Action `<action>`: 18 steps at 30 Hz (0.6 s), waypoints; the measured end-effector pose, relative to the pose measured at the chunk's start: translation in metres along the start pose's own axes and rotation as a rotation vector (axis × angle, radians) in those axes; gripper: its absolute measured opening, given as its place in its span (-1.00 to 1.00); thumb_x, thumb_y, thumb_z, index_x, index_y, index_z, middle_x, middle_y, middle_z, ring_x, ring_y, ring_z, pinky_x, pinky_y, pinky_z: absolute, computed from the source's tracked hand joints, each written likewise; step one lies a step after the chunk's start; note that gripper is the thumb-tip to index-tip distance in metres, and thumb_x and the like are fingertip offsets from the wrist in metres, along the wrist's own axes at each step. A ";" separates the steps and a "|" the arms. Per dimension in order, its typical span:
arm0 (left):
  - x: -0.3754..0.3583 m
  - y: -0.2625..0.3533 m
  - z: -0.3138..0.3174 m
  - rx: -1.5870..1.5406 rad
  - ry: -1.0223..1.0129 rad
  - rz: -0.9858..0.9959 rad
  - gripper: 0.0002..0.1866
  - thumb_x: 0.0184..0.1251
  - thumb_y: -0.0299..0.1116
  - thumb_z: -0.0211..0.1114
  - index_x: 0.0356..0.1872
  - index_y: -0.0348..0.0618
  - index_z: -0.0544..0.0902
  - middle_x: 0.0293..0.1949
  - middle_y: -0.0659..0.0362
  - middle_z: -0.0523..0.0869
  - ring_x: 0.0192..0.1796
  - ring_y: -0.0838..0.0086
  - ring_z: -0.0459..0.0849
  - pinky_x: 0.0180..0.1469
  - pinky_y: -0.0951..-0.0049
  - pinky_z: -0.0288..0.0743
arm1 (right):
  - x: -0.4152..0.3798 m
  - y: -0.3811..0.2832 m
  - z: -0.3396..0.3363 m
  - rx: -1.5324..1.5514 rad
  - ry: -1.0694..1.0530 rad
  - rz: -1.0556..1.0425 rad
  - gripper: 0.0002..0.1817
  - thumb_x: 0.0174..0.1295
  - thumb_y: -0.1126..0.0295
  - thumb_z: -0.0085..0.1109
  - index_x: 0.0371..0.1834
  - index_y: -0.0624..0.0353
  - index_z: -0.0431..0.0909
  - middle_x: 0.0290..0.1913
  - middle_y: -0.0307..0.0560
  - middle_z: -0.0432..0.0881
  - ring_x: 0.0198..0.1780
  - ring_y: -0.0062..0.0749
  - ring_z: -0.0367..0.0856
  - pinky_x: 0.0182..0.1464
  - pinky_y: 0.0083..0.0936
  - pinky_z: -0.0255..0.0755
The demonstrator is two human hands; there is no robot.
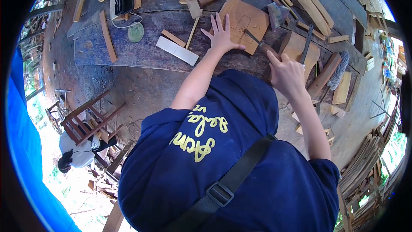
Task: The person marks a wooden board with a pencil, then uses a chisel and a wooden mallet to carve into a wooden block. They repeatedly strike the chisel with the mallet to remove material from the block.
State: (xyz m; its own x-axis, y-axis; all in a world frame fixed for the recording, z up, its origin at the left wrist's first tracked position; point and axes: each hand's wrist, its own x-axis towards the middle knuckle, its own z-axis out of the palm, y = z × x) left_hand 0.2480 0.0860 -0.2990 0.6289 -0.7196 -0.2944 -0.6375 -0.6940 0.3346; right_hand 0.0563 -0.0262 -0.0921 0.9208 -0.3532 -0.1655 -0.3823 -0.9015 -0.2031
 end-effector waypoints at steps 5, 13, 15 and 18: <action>-0.001 0.001 0.000 0.037 -0.017 -0.014 0.67 -0.57 0.60 0.41 0.56 -0.01 -0.38 0.54 -0.21 -0.46 0.56 -0.14 -0.52 0.22 -0.73 -0.37 | 0.012 0.002 -0.011 -0.162 -0.098 -0.247 -0.45 -0.09 0.50 0.20 0.10 0.31 0.57 -0.35 0.13 0.63 -0.37 -0.12 0.71 -0.37 -0.32 0.55; 0.000 0.000 0.000 0.025 -0.005 0.000 0.64 -0.52 0.58 0.41 0.56 -0.02 -0.36 0.53 -0.22 -0.48 0.57 -0.16 -0.49 0.19 -0.76 -0.36 | 0.027 -0.024 -0.014 -0.059 -0.099 -0.065 -0.54 -0.08 0.45 0.21 0.00 0.32 0.60 -0.42 0.09 0.65 -0.39 -0.11 0.72 -0.35 -0.33 0.59; 0.001 0.000 0.001 0.026 0.003 -0.004 0.63 -0.51 0.59 0.40 0.56 -0.02 -0.36 0.53 -0.22 -0.48 0.57 -0.16 -0.49 0.19 -0.77 -0.37 | 0.026 -0.045 -0.008 -0.051 -0.080 -0.019 -0.56 -0.07 0.43 0.21 -0.04 0.31 0.61 -0.41 0.10 0.66 -0.41 -0.11 0.73 -0.35 -0.33 0.60; 0.002 -0.001 0.002 0.035 0.001 -0.010 0.61 -0.48 0.56 0.41 0.56 0.03 -0.37 0.54 -0.22 -0.45 0.56 -0.18 -0.47 0.20 -0.75 -0.35 | 0.027 -0.075 0.003 -0.084 -0.093 0.084 -0.60 -0.07 0.41 0.21 -0.10 0.31 0.63 -0.43 0.10 0.67 -0.43 -0.10 0.73 -0.34 -0.35 0.62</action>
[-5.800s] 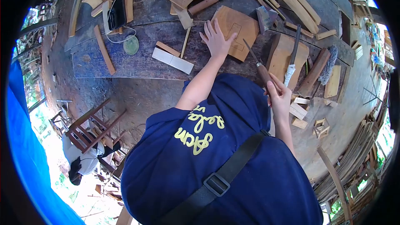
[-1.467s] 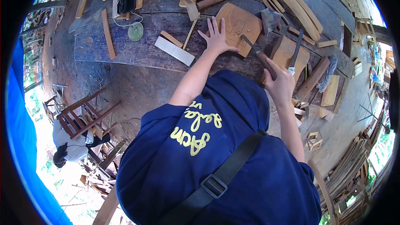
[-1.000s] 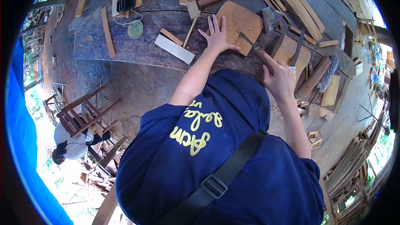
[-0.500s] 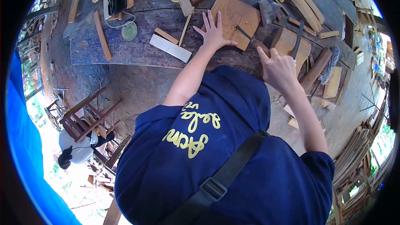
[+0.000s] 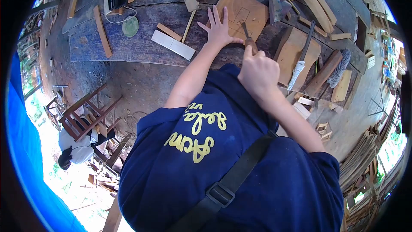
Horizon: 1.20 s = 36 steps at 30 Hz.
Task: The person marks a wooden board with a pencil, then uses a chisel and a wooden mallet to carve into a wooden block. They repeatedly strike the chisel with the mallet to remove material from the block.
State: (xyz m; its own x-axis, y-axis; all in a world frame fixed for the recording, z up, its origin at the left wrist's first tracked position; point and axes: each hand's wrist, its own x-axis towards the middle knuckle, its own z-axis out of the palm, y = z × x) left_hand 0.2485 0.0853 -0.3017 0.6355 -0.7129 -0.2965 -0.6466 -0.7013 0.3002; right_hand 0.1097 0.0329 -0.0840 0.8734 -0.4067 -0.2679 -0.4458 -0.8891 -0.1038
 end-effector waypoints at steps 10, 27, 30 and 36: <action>-0.001 0.001 0.013 0.021 0.260 0.202 0.34 -0.17 0.55 0.26 0.58 0.04 -0.13 0.57 -0.13 -0.33 0.59 -0.05 -0.45 0.22 -0.71 -0.54 | -0.002 0.119 0.012 1.353 0.093 0.615 -0.62 0.25 0.30 0.24 0.00 0.38 0.66 -0.41 -0.10 0.69 -0.52 -0.64 0.57 -0.57 -0.71 0.24; -0.009 -0.010 0.018 -0.160 0.283 -0.027 0.30 -0.01 0.44 0.28 0.53 -0.29 -0.12 0.51 -0.31 -0.10 0.59 -0.08 -0.26 0.44 -0.39 -0.38 | -0.054 0.091 0.017 0.705 0.443 0.229 -0.68 0.08 0.48 0.33 -0.05 0.26 0.68 -0.31 0.12 0.73 -0.33 -0.19 0.72 -0.20 -0.42 0.52; -0.016 -0.009 0.021 -0.169 0.313 0.005 0.35 -0.10 0.47 0.29 0.54 -0.26 -0.13 0.52 -0.29 -0.08 0.60 -0.06 -0.26 0.44 -0.39 -0.39 | -0.050 0.082 0.007 0.618 0.392 0.161 -0.68 0.03 0.49 0.33 -0.08 0.23 0.69 -0.32 0.14 0.70 -0.30 -0.02 0.69 -0.18 -0.32 0.52; -0.037 0.007 0.026 -0.079 0.209 -0.032 0.38 -0.17 0.49 0.29 0.55 -0.19 -0.15 0.54 -0.21 -0.06 0.61 0.02 -0.25 0.43 -0.41 -0.34 | -0.050 0.078 -0.006 0.484 0.309 0.066 -0.68 0.03 0.47 0.32 -0.08 0.18 0.70 -0.31 0.11 0.68 -0.29 0.01 0.67 -0.19 -0.24 0.51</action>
State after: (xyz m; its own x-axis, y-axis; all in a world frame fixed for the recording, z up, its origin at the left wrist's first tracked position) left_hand 0.2093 0.1067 -0.3123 0.7337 -0.6696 -0.1154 -0.5950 -0.7152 0.3665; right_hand 0.0327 -0.0173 -0.0734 0.8250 -0.5651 -0.0041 -0.4765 -0.6918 -0.5425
